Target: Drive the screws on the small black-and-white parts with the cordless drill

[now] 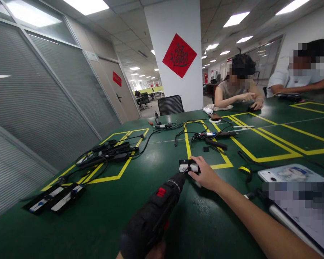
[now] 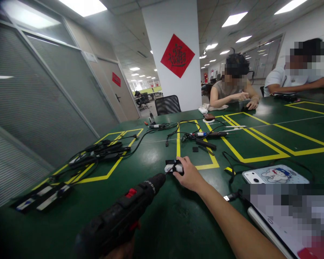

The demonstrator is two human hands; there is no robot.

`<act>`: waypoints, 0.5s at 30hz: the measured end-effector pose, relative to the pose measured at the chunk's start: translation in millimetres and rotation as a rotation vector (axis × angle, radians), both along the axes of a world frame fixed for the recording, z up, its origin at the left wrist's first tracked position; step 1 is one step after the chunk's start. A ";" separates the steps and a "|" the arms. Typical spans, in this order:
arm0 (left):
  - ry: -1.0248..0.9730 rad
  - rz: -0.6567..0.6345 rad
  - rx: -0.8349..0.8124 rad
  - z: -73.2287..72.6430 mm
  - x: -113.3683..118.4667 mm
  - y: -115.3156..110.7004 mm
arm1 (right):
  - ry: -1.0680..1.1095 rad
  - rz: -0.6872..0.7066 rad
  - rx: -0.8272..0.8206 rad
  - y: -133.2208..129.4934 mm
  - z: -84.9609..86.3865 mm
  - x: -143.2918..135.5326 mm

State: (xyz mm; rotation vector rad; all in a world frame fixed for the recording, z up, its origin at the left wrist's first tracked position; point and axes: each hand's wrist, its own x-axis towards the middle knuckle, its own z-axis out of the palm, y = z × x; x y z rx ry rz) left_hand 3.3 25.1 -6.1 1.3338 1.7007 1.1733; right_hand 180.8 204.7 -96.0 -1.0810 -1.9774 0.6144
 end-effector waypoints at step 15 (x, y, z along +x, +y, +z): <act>-0.013 0.037 0.067 -11.5 -0.7 8.5 | -0.012 0.013 -0.021 1.5 3.2 1.4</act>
